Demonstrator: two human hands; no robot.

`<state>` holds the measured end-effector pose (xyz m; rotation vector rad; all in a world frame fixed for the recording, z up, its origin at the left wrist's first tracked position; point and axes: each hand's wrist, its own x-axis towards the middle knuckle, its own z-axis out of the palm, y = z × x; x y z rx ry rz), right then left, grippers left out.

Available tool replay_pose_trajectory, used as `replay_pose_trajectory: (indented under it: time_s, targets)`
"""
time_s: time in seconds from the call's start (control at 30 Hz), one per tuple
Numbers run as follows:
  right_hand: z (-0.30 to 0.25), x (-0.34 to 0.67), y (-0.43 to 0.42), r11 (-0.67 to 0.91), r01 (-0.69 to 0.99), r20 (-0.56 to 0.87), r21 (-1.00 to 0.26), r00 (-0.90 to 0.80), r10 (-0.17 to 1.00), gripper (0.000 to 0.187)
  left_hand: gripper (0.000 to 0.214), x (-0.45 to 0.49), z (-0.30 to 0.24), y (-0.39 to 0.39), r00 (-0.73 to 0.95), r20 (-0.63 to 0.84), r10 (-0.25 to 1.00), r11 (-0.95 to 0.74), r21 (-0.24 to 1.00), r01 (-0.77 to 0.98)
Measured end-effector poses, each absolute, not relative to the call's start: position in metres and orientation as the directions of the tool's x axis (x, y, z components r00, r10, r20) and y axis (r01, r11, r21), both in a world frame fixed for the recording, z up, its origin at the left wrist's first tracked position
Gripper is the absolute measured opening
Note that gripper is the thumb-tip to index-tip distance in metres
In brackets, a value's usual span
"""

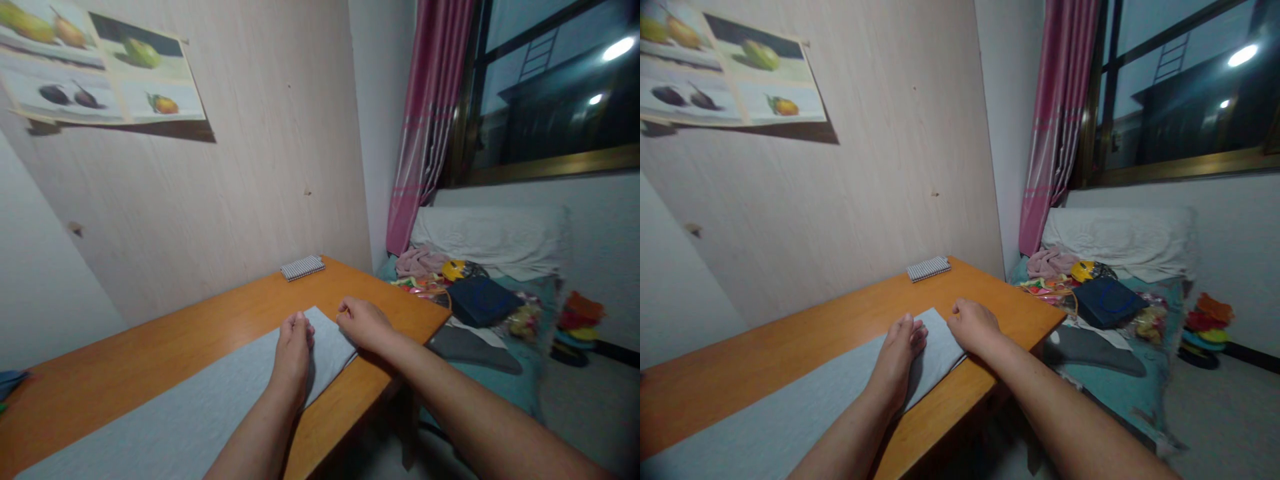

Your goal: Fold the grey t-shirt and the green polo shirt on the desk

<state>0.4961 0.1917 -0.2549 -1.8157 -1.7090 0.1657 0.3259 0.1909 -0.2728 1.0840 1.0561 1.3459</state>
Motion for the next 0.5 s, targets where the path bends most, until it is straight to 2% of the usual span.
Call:
replay_pose_trajectory:
  time_s: [0.1,0.23,0.37,0.5]
  targets:
    - [-0.242,0.475,0.191,0.188,0.856,0.419,-0.482,0.037,0.907,0.026,0.047,0.325,-0.271,0.192,-0.076,0.035,0.996,-0.054,0.961,-0.271]
    - [-0.244,0.444,0.197,0.331,0.847,0.412,-0.416,-0.149,0.899,0.040,0.049,0.319,-0.267,0.197,-0.189,0.039,0.981,-0.105,0.928,-0.358]
    - [-0.264,0.432,0.205,0.385,0.852,0.270,-0.354,-0.301,0.915,0.056,0.053,0.312,-0.267,0.204,-0.266,-0.028,0.964,-0.068,0.935,-0.347]
    - [-0.279,0.441,0.208,0.309,0.878,0.096,-0.366,-0.294,0.951,0.080,0.053,0.310,-0.268,0.208,-0.301,-0.107,0.948,-0.008,0.933,-0.360]
